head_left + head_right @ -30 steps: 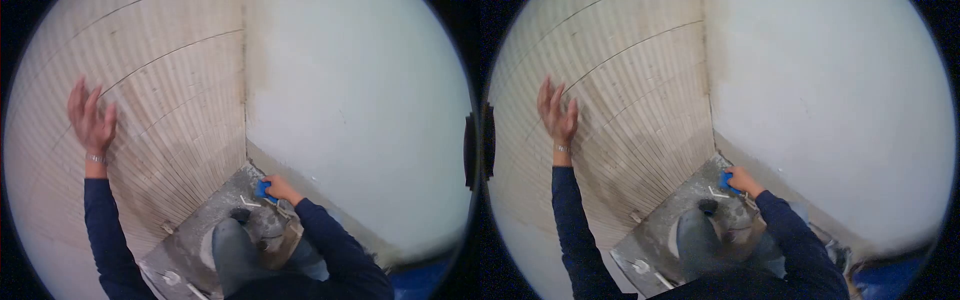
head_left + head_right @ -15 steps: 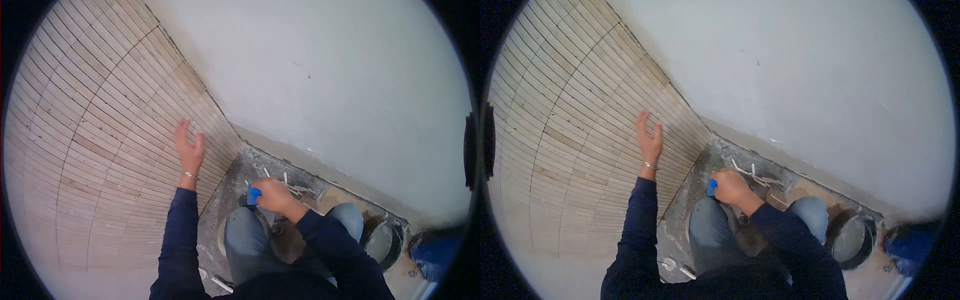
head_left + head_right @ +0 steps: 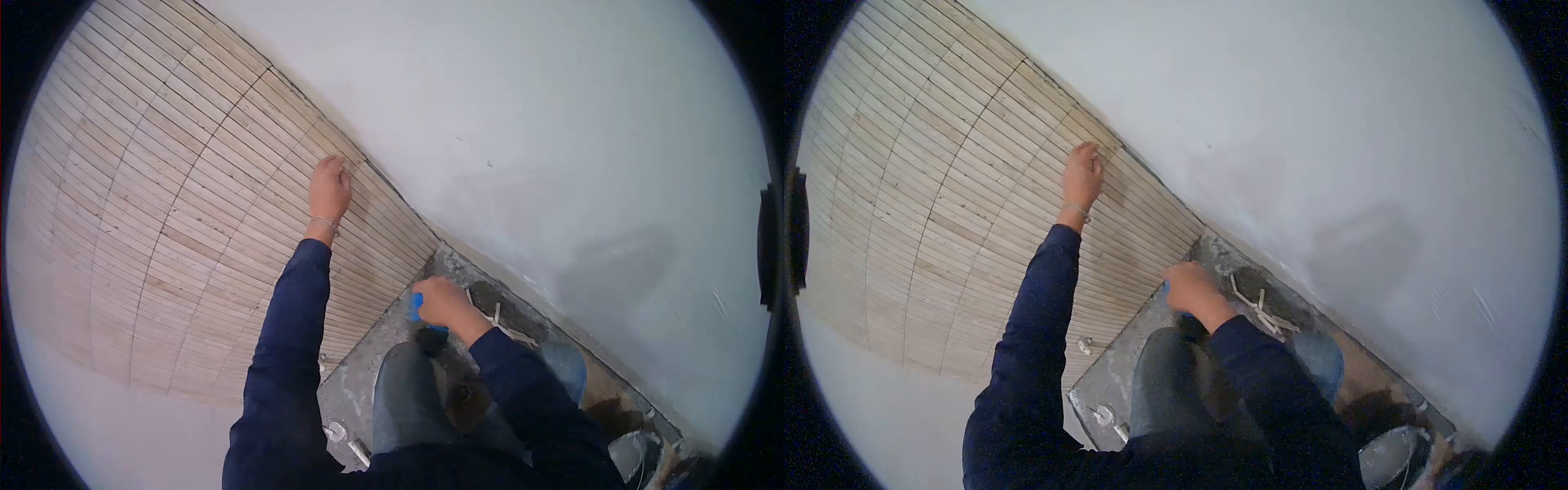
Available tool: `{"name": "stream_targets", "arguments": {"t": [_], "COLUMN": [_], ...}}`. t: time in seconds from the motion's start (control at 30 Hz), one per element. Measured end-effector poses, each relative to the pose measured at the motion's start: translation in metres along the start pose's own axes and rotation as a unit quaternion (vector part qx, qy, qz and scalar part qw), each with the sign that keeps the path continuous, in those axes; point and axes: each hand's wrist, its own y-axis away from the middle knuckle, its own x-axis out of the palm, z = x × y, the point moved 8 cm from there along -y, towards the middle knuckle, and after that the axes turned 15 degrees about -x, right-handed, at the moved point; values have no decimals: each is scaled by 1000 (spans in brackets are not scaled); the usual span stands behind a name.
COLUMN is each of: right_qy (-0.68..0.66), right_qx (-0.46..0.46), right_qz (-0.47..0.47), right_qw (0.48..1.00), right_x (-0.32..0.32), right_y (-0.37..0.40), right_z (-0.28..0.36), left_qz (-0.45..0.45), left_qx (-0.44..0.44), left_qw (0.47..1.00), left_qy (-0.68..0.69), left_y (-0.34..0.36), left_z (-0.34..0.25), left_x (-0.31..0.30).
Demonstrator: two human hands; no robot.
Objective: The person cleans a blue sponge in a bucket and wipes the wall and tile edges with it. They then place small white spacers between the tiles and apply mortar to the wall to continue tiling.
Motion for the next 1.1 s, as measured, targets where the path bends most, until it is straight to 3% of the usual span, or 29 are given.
{"name": "stream_targets", "arguments": {"t": [0.07,0.13,0.37,0.8,1.1], "right_qy": [5,11,-13,-17,-8], "right_qx": [3,6,27,11,1], "right_qz": [0,-3,-3,-41,-33], "right_qw": [1000,1000,1000,999,999], "right_x": [-5,-10,-11,-12,-10], "right_y": [0,-2,-3,-9,-13], "right_z": [-6,-11,-23,-18,-24], "left_qz": [6,21,33,40,-27], "left_qx": [14,150,116,116,120], "left_qw": [998,973,942,939,948], "left_qy": [-56,-172,-313,-320,-292], "left_y": [0,16,13,10,-21], "left_z": [-2,-34,-31,-35,-42], "left_x": [5,16,32,28,-6]}}
